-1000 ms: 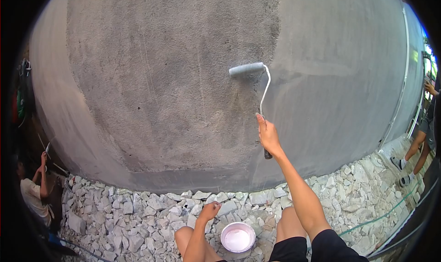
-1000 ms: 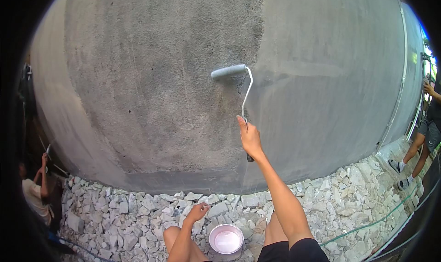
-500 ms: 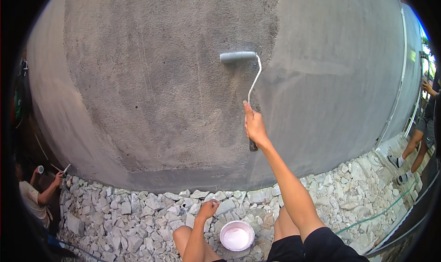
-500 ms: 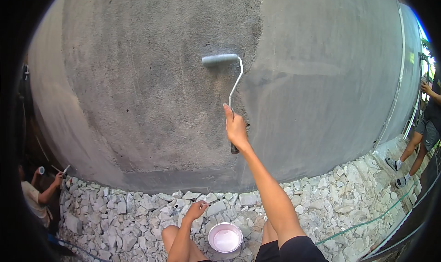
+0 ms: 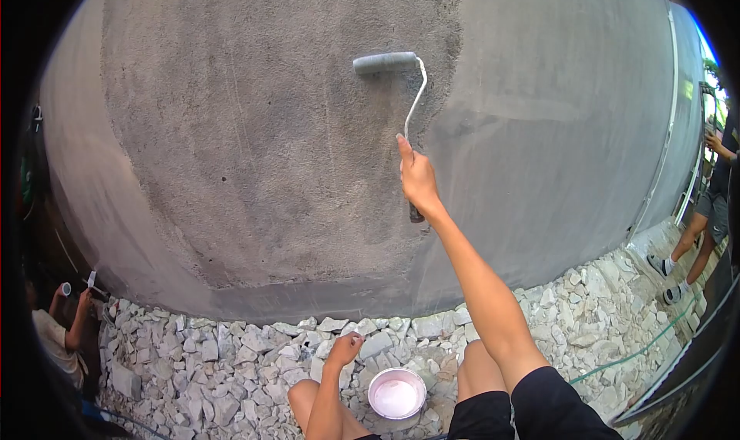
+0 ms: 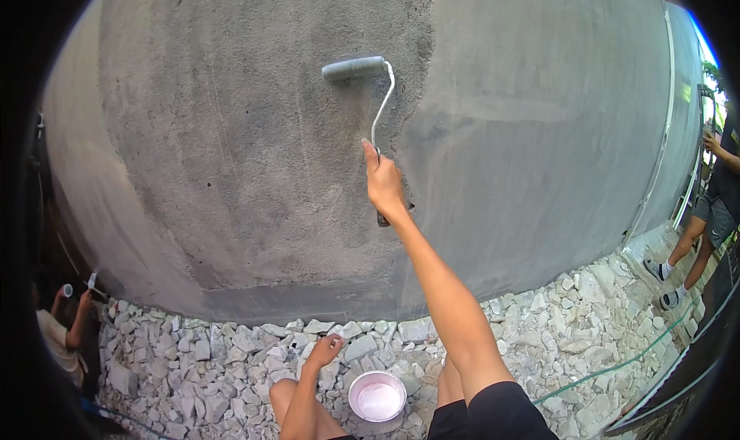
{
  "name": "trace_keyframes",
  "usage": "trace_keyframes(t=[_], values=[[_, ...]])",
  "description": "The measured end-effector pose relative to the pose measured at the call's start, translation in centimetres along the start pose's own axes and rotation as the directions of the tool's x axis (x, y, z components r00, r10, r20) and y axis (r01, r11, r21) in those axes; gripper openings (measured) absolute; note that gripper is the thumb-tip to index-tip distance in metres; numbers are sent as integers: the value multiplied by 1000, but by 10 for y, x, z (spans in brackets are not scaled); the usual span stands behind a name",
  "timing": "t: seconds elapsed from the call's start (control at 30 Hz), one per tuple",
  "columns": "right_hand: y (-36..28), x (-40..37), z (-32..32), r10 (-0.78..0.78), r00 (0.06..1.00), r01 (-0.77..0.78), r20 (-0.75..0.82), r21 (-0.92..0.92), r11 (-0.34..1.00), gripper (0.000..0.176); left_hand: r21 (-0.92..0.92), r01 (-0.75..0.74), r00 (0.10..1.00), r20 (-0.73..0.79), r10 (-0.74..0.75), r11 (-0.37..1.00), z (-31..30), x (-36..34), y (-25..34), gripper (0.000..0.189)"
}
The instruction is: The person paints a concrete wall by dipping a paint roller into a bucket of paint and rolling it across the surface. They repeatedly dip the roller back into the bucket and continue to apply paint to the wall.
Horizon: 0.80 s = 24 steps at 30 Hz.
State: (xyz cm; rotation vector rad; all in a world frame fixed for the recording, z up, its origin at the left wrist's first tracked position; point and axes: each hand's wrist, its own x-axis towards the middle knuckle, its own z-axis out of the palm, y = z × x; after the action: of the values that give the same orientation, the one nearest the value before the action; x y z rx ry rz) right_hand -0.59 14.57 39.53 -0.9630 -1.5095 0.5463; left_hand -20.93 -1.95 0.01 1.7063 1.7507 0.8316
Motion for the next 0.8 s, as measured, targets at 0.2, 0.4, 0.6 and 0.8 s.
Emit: trace_keyframes(t=[0.2, 0.4, 0.6, 0.8], values=[[-22, 26, 9, -28, 999, 25, 29, 95, 995, 69, 6, -23, 999, -35, 23, 1000, 0, 0, 1, 32], [9, -6, 15, -27, 1000, 27, 12, -3, 1000, 76, -11, -16, 999, -50, 16, 1000, -2, -3, -5, 35], [87, -73, 30, -22, 999, 20, -44, -47, 999, 67, -11, 3, 998, -59, -4, 1000, -7, -7, -13, 35], [140, -136, 26, 73, 997, -72, 6, -64, 995, 64, -6, 95, 995, -28, -95, 995, -13, -12, -19, 36]])
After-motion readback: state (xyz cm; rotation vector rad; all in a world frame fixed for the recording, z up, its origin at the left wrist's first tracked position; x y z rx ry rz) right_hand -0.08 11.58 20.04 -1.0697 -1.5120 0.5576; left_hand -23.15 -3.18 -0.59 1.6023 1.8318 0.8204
